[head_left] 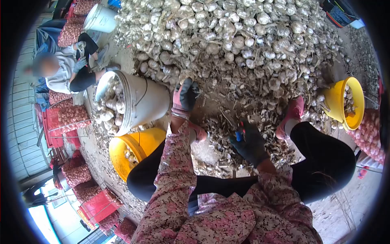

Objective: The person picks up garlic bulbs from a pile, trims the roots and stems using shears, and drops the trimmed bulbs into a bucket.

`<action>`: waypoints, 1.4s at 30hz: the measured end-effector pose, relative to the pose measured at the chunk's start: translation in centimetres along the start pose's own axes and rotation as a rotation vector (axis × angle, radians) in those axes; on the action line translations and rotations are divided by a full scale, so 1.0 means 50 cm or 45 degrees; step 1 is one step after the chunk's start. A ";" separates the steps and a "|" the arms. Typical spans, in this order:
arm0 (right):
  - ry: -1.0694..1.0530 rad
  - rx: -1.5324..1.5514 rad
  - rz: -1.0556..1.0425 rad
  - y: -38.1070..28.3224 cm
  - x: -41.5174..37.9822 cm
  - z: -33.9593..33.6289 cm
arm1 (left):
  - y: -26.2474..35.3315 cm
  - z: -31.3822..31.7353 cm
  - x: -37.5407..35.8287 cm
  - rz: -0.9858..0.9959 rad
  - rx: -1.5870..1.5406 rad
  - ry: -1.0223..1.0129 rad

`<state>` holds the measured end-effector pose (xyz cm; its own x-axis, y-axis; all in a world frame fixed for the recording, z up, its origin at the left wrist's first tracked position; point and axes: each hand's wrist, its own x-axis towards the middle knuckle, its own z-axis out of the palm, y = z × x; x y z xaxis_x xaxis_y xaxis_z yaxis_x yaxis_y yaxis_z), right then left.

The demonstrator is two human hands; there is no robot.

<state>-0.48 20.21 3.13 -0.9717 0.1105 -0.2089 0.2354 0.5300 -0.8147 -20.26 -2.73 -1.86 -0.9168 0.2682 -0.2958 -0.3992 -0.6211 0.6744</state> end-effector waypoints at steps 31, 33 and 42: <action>-0.341 -0.516 -0.130 0.055 -0.098 0.006 | -0.140 0.139 -0.341 0.081 1.572 0.109; -0.374 -0.570 -0.086 0.057 -0.094 0.007 | -0.148 0.130 -0.333 0.106 1.695 0.115; -0.434 -0.578 0.099 0.064 -0.085 0.015 | -0.179 0.069 -0.331 -0.042 1.692 0.295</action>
<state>4.42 20.80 0.98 -0.8725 -0.0737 -0.4831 0.2004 0.8476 -0.4913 -1.50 0.92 -0.67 -0.9379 0.0575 -0.3420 -0.2425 0.5964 0.7652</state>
